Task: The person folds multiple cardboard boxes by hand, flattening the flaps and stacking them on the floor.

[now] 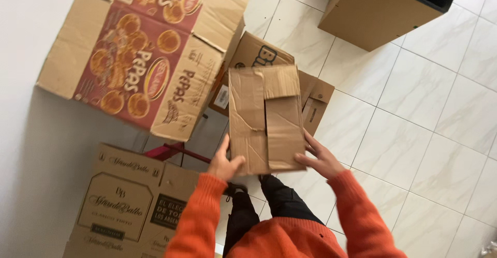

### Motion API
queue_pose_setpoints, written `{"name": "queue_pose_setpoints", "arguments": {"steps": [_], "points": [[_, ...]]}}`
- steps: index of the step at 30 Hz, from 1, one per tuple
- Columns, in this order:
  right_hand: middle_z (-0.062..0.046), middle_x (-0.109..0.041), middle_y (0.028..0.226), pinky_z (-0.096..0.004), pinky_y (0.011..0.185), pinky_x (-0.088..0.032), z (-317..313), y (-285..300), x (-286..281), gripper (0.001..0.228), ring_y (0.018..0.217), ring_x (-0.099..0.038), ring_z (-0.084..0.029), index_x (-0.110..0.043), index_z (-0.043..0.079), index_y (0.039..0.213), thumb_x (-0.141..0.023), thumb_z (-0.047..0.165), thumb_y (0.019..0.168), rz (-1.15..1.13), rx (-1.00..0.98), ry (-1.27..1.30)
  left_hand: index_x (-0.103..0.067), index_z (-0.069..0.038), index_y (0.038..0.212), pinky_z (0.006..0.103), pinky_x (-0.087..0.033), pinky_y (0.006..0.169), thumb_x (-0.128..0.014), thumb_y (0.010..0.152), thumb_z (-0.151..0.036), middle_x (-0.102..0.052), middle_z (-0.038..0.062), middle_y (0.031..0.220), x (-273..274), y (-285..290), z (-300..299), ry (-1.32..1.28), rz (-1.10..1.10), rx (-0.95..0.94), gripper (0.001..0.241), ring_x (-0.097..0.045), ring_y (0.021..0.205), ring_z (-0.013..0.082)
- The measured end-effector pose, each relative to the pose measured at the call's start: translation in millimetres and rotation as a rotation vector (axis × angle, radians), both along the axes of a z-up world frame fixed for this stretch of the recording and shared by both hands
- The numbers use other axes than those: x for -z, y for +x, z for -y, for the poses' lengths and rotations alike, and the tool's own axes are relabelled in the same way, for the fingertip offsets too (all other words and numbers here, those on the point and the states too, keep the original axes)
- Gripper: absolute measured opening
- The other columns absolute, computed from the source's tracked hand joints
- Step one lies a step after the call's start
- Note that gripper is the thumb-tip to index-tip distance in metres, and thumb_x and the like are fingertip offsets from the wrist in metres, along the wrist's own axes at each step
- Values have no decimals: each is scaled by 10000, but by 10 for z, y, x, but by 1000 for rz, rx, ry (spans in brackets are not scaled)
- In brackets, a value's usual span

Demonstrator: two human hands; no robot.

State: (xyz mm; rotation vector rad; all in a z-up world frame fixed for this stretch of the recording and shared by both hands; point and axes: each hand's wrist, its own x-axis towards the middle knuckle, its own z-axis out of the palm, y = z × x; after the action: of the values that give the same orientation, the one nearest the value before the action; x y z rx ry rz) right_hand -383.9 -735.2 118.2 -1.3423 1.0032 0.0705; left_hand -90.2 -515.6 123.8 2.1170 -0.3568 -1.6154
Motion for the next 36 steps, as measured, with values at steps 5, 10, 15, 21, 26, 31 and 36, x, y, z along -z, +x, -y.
{"name": "queue_pose_setpoints", "arguments": {"steps": [5,10,15,21,26,31,36], "points": [[-342,-322,2069,-654,1510,-411,270,338,956,1272,1880,-338,-557,-211,181,2062,-1005,213,1068,78,127,23,-228,-238,2079,621,-415,1556,-773,1089,-184,-362,219,2099,1097,370,629,-170,75,-119,1132,-407,1904,454],[-331,-244,2099,-690,1521,-373,444,716,1625,1298,1885,-316,-579,-146,178,2069,-1010,164,1100,184,164,-17,-253,-341,2073,703,-340,1561,-701,1055,-154,-427,140,2088,1374,782,1227,-252,201,-111,1128,-407,1909,431],[-210,-312,2110,-628,1569,-362,512,755,2559,1298,1928,-292,-471,-24,323,2097,-940,328,1178,-165,18,-44,-86,-442,2087,707,-93,1611,-660,1027,-258,-170,-101,2174,2508,901,1402,-11,628,437,1219,-125,2001,235],[-186,-297,2112,-579,1524,-449,380,1112,2197,1303,1908,-361,-419,-79,244,2091,-961,358,1140,-162,-10,56,-318,-435,2049,706,-71,1603,-685,1184,-395,63,12,2193,2301,495,1285,59,597,558,941,16,2011,302],[-274,-425,2042,-579,1389,-585,552,1120,2012,1216,1860,-438,-461,-99,257,2090,-900,415,1190,-248,-89,84,-551,-317,1940,685,-228,1572,-842,1135,-381,-260,126,2114,2286,350,782,-272,1011,403,858,-265,1951,371],[-154,-702,1881,-538,1175,-748,678,953,2297,941,1515,-834,-393,-557,317,1967,-871,693,1164,-398,-384,-34,-696,-323,1854,697,-384,1532,-986,1011,-377,-516,207,2003,1920,876,346,-291,1675,228,894,-482,1868,456],[-227,-851,1715,-602,1315,-627,440,1305,1943,755,1614,-782,-431,-766,150,1822,-873,556,1194,-258,-528,1,-474,-244,2005,746,-283,1535,-1005,1117,-298,-371,224,2071,1935,1390,97,31,1882,196,1036,-323,1931,475]]}}
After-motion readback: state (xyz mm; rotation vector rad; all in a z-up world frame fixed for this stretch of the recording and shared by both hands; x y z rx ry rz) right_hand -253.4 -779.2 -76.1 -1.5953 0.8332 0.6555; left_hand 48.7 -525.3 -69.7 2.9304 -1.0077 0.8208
